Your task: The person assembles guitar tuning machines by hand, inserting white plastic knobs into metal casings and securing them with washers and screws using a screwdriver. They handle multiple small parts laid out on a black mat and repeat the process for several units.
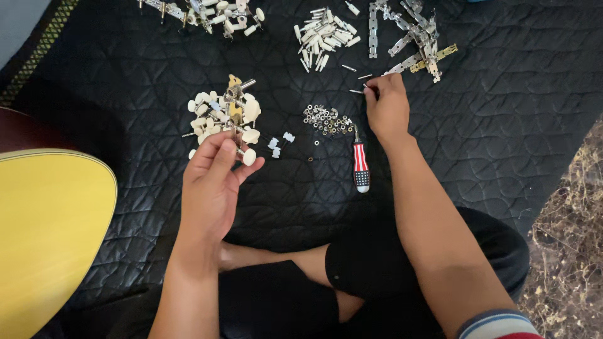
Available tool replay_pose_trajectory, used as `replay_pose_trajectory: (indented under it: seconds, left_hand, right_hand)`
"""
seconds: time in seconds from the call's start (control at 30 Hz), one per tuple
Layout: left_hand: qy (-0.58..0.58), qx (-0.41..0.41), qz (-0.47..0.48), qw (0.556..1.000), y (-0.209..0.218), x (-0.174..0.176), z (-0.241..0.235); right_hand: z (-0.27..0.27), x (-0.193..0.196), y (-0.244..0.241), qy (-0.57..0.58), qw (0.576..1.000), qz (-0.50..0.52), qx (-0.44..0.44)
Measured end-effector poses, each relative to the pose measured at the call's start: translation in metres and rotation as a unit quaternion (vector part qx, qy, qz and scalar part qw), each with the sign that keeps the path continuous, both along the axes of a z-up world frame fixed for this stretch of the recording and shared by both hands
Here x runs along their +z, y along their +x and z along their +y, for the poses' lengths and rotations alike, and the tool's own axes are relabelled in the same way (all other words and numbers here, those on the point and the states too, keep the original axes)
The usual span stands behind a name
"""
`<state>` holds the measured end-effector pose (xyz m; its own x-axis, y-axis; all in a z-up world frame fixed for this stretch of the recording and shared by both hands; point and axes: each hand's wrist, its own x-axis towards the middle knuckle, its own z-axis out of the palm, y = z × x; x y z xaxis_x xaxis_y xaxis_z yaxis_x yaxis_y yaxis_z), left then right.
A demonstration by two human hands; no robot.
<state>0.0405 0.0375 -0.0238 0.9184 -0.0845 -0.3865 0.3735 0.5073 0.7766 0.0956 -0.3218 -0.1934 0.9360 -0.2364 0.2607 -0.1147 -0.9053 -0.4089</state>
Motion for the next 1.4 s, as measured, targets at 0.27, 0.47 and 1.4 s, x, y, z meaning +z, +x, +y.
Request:
replay_pose_trajectory:
  seconds: [0.27, 0.47, 1.4]
  left_hand:
    - [0.001, 0.002, -0.002, 1.000, 0.000, 0.002, 0.000]
    - [0.002, 0.000, 0.000, 1.000, 0.000, -0.001, 0.002]
    - [-0.177, -0.061, -0.035, 0.982, -0.019, -0.001, -0.019]
  right_hand:
    - [0.007, 0.017, 0.001, 0.030, 0.997, -0.075, 0.019]
    - [0.010, 0.022, 0.010, -0.023, 0.993, -0.112, 0.043]
    - [0.158, 0.254, -0.097, 0.289, 0.937, 0.028, 0.193]
